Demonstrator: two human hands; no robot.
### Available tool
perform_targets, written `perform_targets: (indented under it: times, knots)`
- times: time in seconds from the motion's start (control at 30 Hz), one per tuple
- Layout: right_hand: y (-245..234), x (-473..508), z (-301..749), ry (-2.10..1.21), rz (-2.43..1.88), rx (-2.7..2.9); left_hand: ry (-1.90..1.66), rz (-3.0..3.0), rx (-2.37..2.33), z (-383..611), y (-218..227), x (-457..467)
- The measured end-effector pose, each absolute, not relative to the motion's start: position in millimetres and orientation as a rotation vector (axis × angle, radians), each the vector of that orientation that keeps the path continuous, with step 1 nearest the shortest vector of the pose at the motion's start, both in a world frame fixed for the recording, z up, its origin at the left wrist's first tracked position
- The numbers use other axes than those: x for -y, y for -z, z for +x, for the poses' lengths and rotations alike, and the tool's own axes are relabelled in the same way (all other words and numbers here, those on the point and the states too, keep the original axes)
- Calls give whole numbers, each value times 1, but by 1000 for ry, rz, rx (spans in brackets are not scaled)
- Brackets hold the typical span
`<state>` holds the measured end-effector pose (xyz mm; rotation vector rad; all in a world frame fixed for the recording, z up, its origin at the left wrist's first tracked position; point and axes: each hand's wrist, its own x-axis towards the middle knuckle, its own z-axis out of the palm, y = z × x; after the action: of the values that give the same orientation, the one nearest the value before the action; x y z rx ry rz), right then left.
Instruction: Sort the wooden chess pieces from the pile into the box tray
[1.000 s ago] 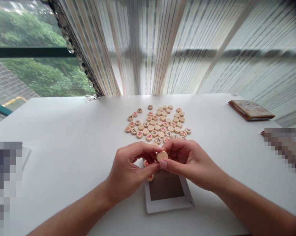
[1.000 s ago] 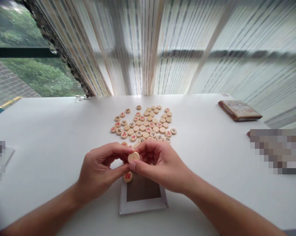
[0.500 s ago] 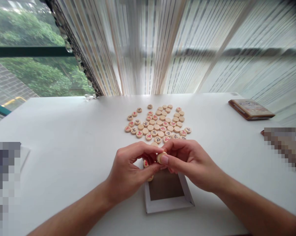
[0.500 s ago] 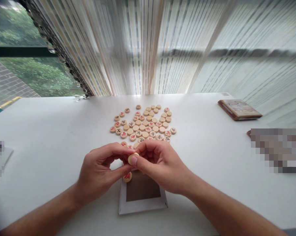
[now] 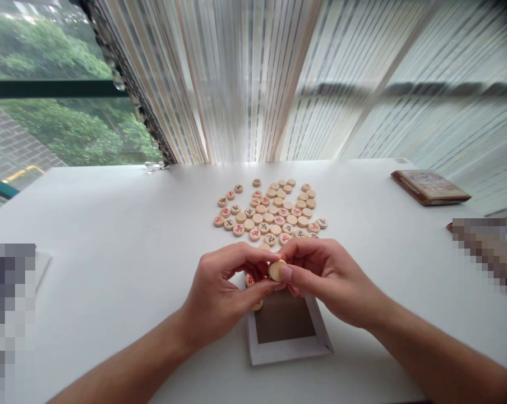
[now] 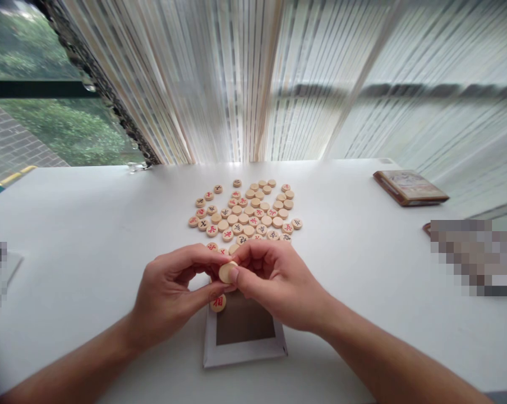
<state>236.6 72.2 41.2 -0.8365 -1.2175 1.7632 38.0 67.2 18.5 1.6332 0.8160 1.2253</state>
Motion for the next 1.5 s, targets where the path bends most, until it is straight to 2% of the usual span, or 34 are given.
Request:
perform_targets:
  times: [0.43, 0.63, 0.77, 1.17, 1.5]
  knots:
    - [-43, -73, 236, -1707, -870, 1235, -1212, 1626, -802, 38, -19, -68]
    - [-41, -70, 238, -1463, -893, 1439, -1274, 1627, -834, 38, -19, -70]
    - [-41, -69, 242, -1291, -945, 1568, -1369, 1722, -826, 37, -21, -72]
    - [-42, -74, 246, -1103, -942, 1763, -1413, 2059, -875, 33, -24, -75]
    - [-44, -75, 247, -1080, -1052, 1875, -1401, 2240, -830, 33, -25, -74]
